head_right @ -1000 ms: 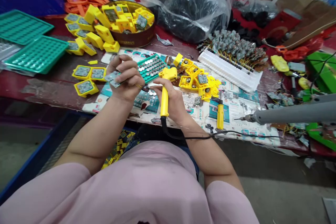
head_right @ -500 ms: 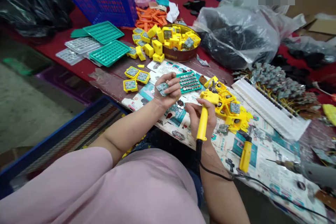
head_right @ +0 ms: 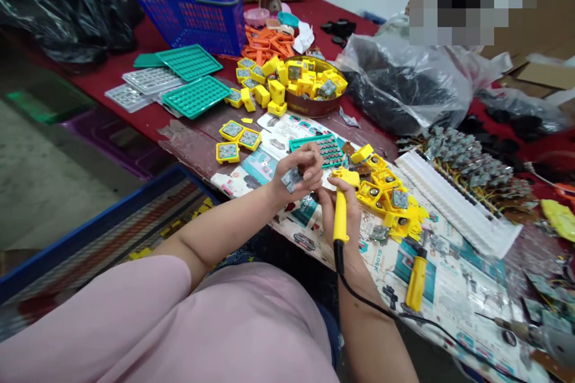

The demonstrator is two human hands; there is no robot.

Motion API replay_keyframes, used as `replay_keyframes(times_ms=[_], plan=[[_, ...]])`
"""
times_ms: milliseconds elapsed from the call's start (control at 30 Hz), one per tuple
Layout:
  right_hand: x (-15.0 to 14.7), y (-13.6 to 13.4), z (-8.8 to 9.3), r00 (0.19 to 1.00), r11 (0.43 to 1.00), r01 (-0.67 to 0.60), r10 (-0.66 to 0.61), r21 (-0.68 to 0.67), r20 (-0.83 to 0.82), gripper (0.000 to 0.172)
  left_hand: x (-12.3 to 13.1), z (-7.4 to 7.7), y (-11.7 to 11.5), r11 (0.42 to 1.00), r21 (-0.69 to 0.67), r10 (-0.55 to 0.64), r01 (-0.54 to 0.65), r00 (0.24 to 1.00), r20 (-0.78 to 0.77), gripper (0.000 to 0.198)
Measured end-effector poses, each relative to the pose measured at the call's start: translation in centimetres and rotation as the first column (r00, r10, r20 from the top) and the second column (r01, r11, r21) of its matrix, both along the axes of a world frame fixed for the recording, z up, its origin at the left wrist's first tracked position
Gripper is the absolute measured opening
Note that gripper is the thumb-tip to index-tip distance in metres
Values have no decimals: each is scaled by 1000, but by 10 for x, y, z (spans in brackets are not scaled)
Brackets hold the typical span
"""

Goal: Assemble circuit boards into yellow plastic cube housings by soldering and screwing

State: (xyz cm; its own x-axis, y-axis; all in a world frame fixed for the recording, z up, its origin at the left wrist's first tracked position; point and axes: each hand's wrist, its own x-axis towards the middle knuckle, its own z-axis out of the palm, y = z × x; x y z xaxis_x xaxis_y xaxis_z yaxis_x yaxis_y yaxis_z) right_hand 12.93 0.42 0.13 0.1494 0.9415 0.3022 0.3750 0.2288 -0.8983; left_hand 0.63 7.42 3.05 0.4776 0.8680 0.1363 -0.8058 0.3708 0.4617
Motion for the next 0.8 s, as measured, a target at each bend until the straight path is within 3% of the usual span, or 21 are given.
replay_keyframes(times_ms=[100, 200, 433, 533, 667, 800], plan=[[-1, -1, -3, 993, 999, -47, 45, -15, -107, 34, 0, -1, -2, 998, 24, 66, -66, 998, -10, 23], [3, 2, -9, 994, 998, -55, 58, 29, -97, 35, -2, -1, -3, 995, 0, 97, -97, 995, 5, 25], [8, 4, -12, 1000, 995, -5, 6, 104, -18, 32, -13, 7, -3, 979, -197, 68, -53, 995, 69, 45], [10, 5, -11, 999, 992, 18, -15, 125, -29, 32, -22, 7, -2, 961, -260, 121, -94, 989, 89, 46], [17, 10, -10, 988, 990, 34, -54, 137, 143, 29, -29, 5, -1, 950, -262, 188, -168, 981, 53, 40], [24, 9, -4, 957, 995, -8, -20, 95, 290, 29, -28, 8, -8, 958, -257, 97, -128, 987, -132, 36]])
